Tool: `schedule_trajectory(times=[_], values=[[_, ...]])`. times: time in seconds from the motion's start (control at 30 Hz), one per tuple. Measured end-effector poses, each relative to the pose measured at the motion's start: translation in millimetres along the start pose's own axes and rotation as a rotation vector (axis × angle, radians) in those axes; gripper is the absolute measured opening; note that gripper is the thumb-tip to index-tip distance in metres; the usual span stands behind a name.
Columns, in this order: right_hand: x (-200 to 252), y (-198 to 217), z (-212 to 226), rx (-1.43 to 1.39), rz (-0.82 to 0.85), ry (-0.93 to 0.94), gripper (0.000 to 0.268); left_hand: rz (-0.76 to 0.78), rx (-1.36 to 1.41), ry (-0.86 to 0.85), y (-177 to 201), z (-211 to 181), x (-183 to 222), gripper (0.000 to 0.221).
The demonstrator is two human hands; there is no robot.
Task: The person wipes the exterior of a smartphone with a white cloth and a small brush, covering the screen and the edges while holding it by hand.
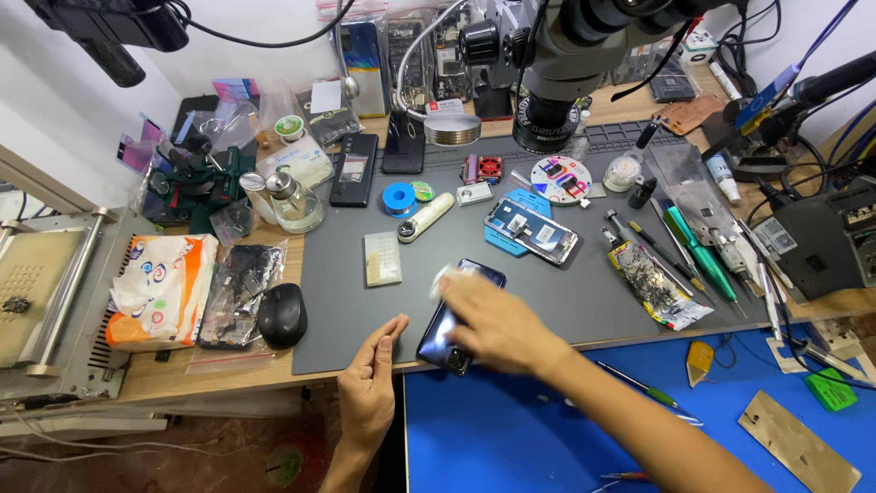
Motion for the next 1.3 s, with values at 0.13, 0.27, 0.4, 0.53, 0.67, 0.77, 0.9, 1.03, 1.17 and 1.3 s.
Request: schedule_trajectory(times=[0.13, 0.27, 0.4, 0.53, 0.67, 0.77, 0.9, 1.03, 1.17, 1.3], values=[[-5, 9, 13, 0.139, 0.030, -0.185, 0.086, 0.019, 0.011, -0.007, 1, -4, 0, 0.037], [-1, 3, 16, -0.026, 0.054, -0.017, 0.079, 0.016, -0.002, 0.020, -3, -2, 1, 0.038], [12, 13, -16, 0.029, 0.025, -0.405, 0.087, 0.038, -0.033, 0.008, -1, -1, 5, 0.038], [42, -2, 31, 0.163, -0.039, -0.433, 0.100, 0.048, -0.075, 0.030, -6, -1, 1, 0.039], [56, -8, 75, 0.242, -0.293, -0.298, 0.072, 0.054, -0.070, 0.070, -12, -5, -3, 0.039], [69, -7, 84, 0.184, -0.351, -0.221, 0.046, 0.067, -0.129, 0.076, -14, -14, -5, 0.040], [80, 5, 87, -0.180, -0.414, -0.020, 0.019, 0.075, -0.305, -0.095, -23, -13, -14, 0.034], [91, 27, 91, -1.015, -0.428, -0.364, 0.017, 0.107, -0.505, -0.225, -45, -3, -19, 0.037], [131, 6, 19, -1.387, -0.970, -0.809, 0.020, 0.193, -0.912, -0.174, -75, 7, -25, 0.071], [139, 12, 1, -1.760, -1.164, -0.940, 0.015, 0.223, -1.086, -0.123, -94, 11, -36, 0.083]])
Point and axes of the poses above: each hand's wrist, its own x-axis away from the middle knuckle, its own y-axis out of the back of the hand, z = x × y, the point moved 2 cm from there along -x, towards the middle knuckle, and after that the axes turned 8 degrees about -x, right-handed, at the moved point
